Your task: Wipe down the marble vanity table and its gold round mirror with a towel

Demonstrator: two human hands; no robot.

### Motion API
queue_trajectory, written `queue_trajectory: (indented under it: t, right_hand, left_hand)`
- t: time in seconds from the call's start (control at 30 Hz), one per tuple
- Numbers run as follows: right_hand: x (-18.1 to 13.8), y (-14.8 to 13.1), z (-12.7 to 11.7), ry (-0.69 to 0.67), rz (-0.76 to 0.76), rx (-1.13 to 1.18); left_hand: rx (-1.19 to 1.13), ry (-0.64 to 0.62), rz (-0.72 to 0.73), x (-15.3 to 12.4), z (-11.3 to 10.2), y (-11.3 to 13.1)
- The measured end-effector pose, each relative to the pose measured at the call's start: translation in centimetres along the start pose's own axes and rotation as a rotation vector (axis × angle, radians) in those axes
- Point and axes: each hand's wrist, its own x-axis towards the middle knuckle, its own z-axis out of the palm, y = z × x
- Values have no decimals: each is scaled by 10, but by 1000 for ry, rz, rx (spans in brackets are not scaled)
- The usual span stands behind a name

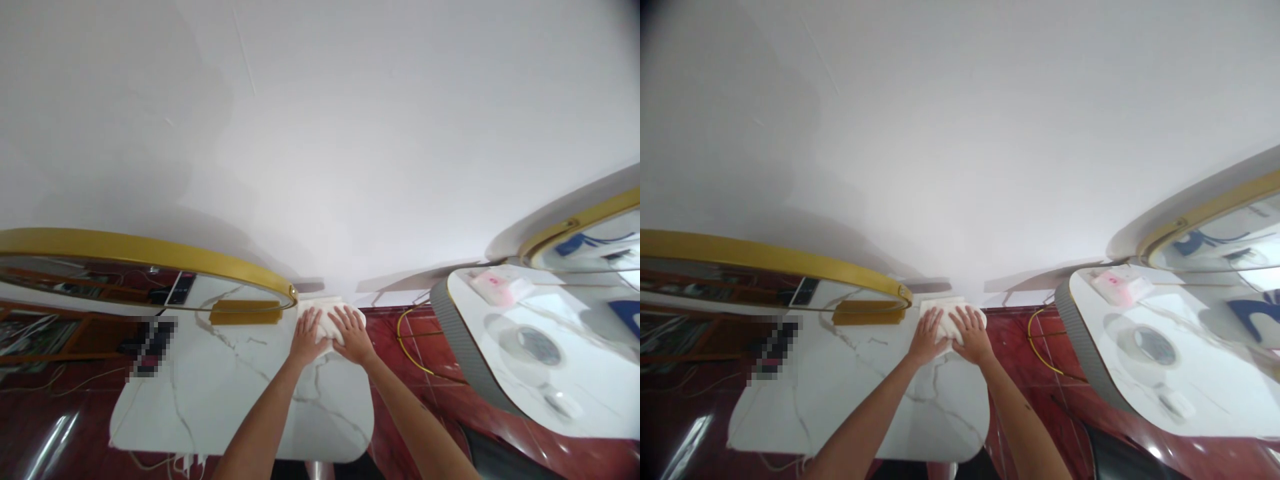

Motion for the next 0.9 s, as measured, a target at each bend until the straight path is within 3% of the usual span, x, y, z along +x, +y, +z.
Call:
queue_trajectory:
  t: [0.17, 0.33, 0.53, 0.7, 0.9]
  right_hand:
    - [-55, -19, 3, 3, -23, -1]
    - [-126, -49, 14, 8, -17, 4]
    - [-179, -79, 29, -12, -71, 10]
    - [-179, -80, 41, 8, -133, -16]
    - [-136, -80, 39, 16, -69, -29]
  left_hand:
    - [-11, -51, 63, -53, 4, 13]
    - [-39, -147, 94, -124, 12, 26]
    - [-91, -203, 168, -194, 21, 17]
    - [-120, -244, 189, -202, 23, 2]
    - [-109, -245, 116, -166, 10, -9]
